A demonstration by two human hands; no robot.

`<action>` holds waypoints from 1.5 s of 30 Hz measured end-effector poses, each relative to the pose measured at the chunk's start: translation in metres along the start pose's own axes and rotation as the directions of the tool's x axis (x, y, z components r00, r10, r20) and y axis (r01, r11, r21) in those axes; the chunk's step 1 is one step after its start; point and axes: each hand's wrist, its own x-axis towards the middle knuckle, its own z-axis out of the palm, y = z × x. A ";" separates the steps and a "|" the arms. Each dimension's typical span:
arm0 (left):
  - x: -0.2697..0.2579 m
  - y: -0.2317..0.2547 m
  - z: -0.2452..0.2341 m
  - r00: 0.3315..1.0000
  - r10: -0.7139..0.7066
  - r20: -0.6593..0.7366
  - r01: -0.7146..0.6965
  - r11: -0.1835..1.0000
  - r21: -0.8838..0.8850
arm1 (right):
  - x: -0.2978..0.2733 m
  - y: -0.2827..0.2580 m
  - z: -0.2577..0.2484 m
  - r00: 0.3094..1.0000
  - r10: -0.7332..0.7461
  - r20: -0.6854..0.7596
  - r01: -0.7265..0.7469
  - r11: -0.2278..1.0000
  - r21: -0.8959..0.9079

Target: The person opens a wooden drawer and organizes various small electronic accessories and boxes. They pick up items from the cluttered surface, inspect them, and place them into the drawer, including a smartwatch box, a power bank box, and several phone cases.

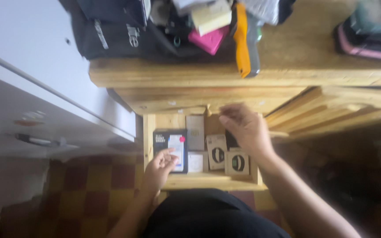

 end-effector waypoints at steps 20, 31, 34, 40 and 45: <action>0.005 -0.018 -0.011 0.973 0.231 0.024 -0.231 0.973 0.003 | 0.227 -0.141 -0.034 0.933 -0.344 -0.108 0.241 0.819 -0.521; 0.004 0.003 -0.004 0.982 0.186 0.018 -0.186 0.983 -0.005 | 0.203 -0.141 -0.033 0.967 -0.254 -0.001 0.241 0.916 0.322; -0.001 0.027 0.004 0.982 0.189 0.011 -0.189 0.982 0.006 | 0.200 -0.135 -0.044 0.967 -0.240 0.081 0.168 0.849 0.501; -0.028 0.113 0.022 0.951 0.290 0.111 -0.297 0.953 0.056 | 0.137 -0.119 -0.070 0.946 -0.292 0.140 0.077 0.622 0.779; -0.061 0.167 0.031 0.872 0.385 0.302 -0.343 0.921 -0.185 | 0.051 -0.106 -0.058 0.919 -0.211 0.334 -0.061 0.760 0.648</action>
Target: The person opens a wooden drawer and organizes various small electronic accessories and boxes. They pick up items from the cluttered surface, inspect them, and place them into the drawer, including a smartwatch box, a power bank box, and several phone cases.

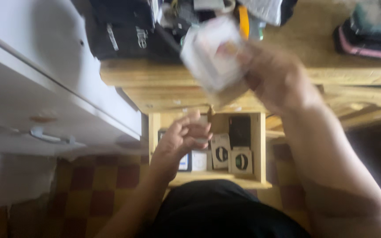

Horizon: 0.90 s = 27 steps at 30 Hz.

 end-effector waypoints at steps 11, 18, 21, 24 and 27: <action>0.011 -0.103 0.011 0.987 -0.155 0.051 0.160 0.857 -0.489 | -0.072 0.147 -0.024 0.914 0.405 -0.043 -0.404 0.915 0.018; 0.022 -0.170 -0.018 0.911 -0.306 -0.276 0.231 0.934 -0.271 | -0.089 0.238 -0.087 0.877 0.409 -0.253 -0.413 0.910 0.037; 0.014 -0.191 -0.030 0.905 -0.328 -0.269 0.235 0.915 -0.327 | -0.093 0.267 -0.099 0.826 0.427 -0.368 -0.548 0.763 -0.344; 0.002 -0.206 -0.037 0.859 -0.437 -0.266 0.334 0.873 -0.356 | -0.102 0.296 -0.100 0.809 0.459 -0.367 -0.568 0.449 -0.690; 0.000 -0.215 -0.038 0.805 -0.515 -0.295 0.419 0.845 -0.333 | -0.096 0.328 -0.094 0.832 0.473 -0.291 -0.438 0.238 -0.867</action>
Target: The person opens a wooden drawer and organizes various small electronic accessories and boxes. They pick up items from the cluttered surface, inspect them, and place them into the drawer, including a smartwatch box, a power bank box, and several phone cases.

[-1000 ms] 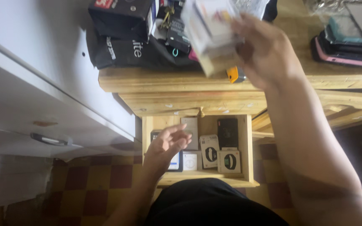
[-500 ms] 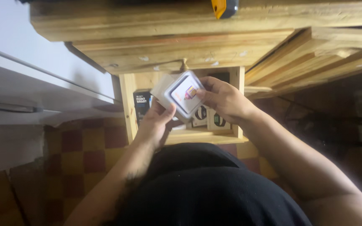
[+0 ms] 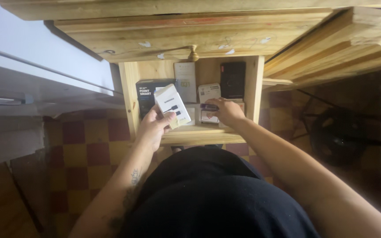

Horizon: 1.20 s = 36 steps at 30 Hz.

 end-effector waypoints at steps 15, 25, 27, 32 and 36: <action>-0.005 0.002 -0.009 0.998 -0.033 0.047 0.030 0.997 0.064 | 0.037 0.019 0.059 0.993 -0.104 0.053 0.115 0.784 -0.610; -0.005 0.014 -0.008 0.994 0.033 0.102 -0.076 0.887 0.456 | 0.016 -0.046 -0.009 0.992 -0.101 -0.074 0.125 0.746 0.654; -0.007 0.019 -0.004 0.991 0.047 0.125 -0.110 0.819 0.563 | 0.001 -0.068 -0.027 0.993 -0.113 0.020 0.052 0.600 0.798; -0.011 0.025 0.003 0.969 0.057 0.239 -0.222 0.621 0.752 | -0.017 -0.083 -0.042 0.994 -0.105 -0.015 0.082 0.674 0.734; -0.014 0.026 0.004 0.833 0.122 0.539 -0.450 0.717 0.533 | -0.028 -0.072 -0.048 0.973 -0.211 -0.092 0.174 0.413 0.894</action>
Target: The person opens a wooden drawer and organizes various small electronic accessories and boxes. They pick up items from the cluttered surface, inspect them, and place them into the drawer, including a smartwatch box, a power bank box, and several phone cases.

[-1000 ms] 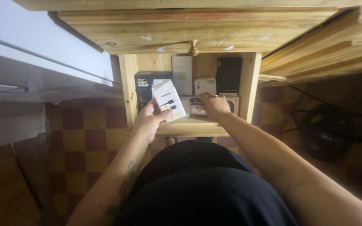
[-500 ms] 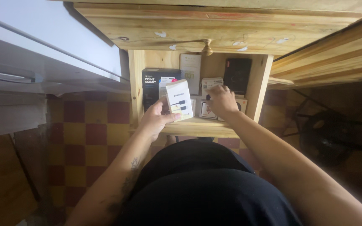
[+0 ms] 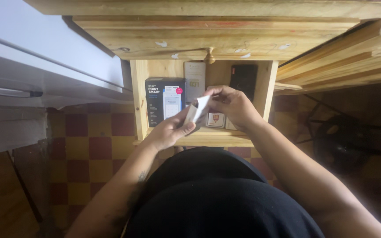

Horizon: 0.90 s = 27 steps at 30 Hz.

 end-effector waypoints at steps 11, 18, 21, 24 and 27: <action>-0.010 0.078 0.015 0.905 0.287 -0.315 -0.215 0.946 0.243 | -0.054 -0.061 0.003 0.864 -0.440 0.245 0.503 0.772 -0.388; -0.002 0.074 0.015 0.961 0.128 -0.244 -0.168 0.974 -0.151 | -0.066 -0.060 0.011 0.874 -0.462 0.148 0.485 0.840 -0.242; 0.000 0.064 0.013 0.972 0.165 -0.165 -0.214 0.911 -0.353 | -0.072 -0.061 0.013 0.863 -0.484 0.142 0.505 0.827 -0.249; 0.000 0.060 0.013 0.970 0.211 -0.121 -0.243 0.847 -0.473 | -0.076 -0.066 0.016 0.857 -0.497 0.139 0.516 0.823 -0.236; 0.001 0.062 0.013 0.969 0.223 -0.104 -0.245 0.850 -0.466 | -0.077 -0.073 0.018 0.836 -0.528 0.149 0.548 0.796 -0.258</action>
